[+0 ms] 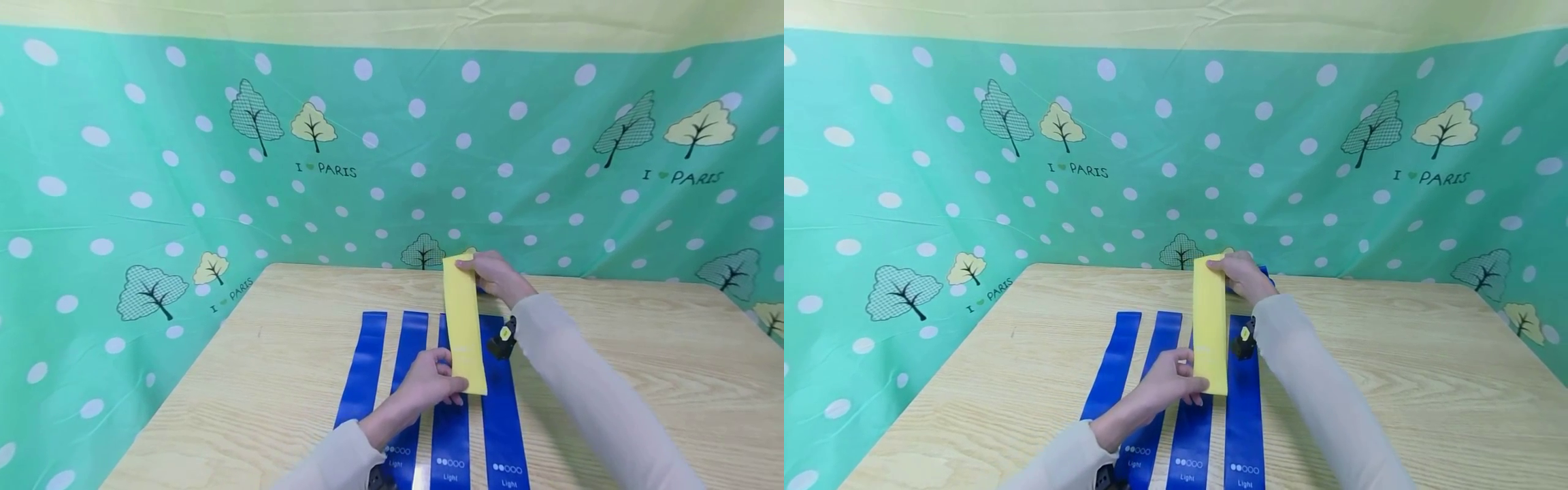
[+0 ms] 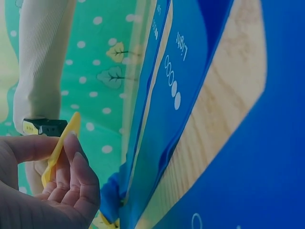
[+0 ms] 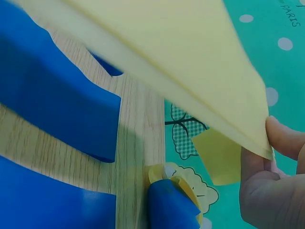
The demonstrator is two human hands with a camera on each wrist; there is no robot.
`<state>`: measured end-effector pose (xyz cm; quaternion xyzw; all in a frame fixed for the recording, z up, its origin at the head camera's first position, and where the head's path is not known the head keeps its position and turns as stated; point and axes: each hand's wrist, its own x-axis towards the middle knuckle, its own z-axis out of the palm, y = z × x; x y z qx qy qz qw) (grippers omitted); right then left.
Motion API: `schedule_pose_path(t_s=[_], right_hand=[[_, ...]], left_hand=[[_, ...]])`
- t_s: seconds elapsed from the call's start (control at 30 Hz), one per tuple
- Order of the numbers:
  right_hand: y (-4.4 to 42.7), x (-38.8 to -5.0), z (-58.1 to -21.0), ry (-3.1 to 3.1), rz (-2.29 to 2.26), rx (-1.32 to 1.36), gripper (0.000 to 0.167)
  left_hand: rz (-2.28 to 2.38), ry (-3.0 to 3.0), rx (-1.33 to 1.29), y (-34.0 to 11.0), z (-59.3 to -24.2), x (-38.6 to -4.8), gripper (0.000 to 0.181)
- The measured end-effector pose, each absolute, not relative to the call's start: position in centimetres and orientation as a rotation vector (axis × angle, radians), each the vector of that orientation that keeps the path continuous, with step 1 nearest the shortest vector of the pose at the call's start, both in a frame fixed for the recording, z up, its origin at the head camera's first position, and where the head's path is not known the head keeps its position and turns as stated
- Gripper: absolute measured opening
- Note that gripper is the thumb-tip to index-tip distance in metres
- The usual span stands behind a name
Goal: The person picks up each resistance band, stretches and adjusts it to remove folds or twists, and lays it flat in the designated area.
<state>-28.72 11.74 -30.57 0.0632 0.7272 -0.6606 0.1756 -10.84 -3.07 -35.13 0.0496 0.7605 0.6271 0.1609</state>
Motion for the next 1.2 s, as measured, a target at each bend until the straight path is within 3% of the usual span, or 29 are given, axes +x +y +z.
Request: schedule_pose_path(t_s=[0.37, 0.53, 0.8, 1.2], right_hand=[[12.7, -28.8, -30.3, 2.030, -1.914, 0.176, 0.032], [13.1, -29.0, -30.2, 2.069, -1.905, 0.187, 0.036], [14.3, -28.4, -30.1, 2.083, -1.875, 0.141, 0.043], [16.2, -27.6, -30.9, 2.099, -1.808, 0.114, 0.044]], left_hand=[[1.776, 2.100, 0.120, -2.5, -35.4, -10.1, 0.021], [1.712, 2.075, 0.157, -2.1, -35.2, -9.3, 0.017], [1.657, 2.058, 0.124, -1.4, -35.4, -8.1, 0.026], [1.662, 1.971, 0.121, -0.4, -35.8, -6.9, 0.026]])
